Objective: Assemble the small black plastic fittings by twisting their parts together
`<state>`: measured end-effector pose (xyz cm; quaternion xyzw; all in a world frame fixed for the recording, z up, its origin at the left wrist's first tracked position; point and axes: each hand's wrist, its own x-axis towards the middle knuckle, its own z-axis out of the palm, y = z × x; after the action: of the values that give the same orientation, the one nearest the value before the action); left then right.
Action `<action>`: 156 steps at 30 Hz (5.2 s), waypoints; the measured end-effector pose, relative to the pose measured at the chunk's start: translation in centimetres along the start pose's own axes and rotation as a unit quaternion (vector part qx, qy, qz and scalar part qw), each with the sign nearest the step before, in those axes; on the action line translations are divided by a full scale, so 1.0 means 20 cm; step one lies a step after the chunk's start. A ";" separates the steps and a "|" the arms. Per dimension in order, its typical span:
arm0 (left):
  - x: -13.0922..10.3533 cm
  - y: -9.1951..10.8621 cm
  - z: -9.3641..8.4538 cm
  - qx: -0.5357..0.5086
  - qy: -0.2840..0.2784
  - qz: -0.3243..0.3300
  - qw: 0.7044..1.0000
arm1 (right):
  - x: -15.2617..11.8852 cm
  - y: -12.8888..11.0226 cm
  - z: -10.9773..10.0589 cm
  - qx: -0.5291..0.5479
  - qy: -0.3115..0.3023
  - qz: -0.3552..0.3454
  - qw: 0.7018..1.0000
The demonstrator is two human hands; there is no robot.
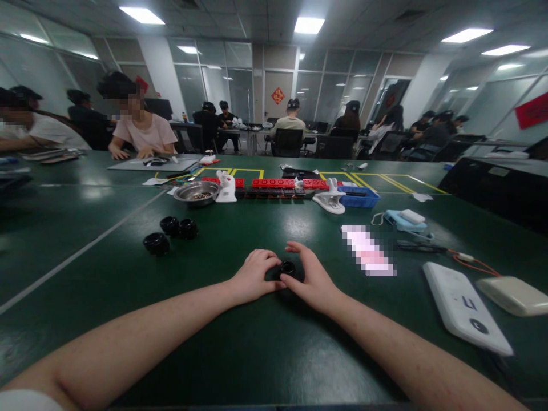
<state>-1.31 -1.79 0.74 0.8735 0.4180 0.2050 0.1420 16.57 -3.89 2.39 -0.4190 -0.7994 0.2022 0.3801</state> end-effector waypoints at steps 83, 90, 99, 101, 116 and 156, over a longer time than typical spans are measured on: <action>0.00 0.01 0.00 -0.001 0.003 -0.001 1.000 | 0.01 0.00 0.02 -0.003 0.009 -0.013 1.000; 0.00 0.01 0.00 0.003 0.003 0.001 1.000 | 0.01 -0.01 0.00 -0.020 0.017 -0.026 0.999; 0.00 0.01 -0.01 -0.002 -0.001 -0.003 1.000 | 0.00 0.00 0.01 0.001 -0.004 -0.032 0.999; 0.00 0.01 -0.01 -0.005 0.002 -0.004 1.000 | -0.01 -0.01 0.00 0.004 -0.018 -0.048 0.999; 0.00 0.02 -0.01 -0.002 0.001 -0.003 1.000 | 0.00 -0.02 0.01 -0.028 -0.021 -0.050 0.998; 0.00 0.02 -0.01 0.004 0.005 0.000 1.000 | 0.00 0.01 0.01 0.032 0.003 -0.040 0.999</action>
<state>-1.13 -2.03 0.99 0.8732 0.4196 0.2072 0.1362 16.43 -3.84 2.11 -0.3751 -0.8076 0.2109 0.4033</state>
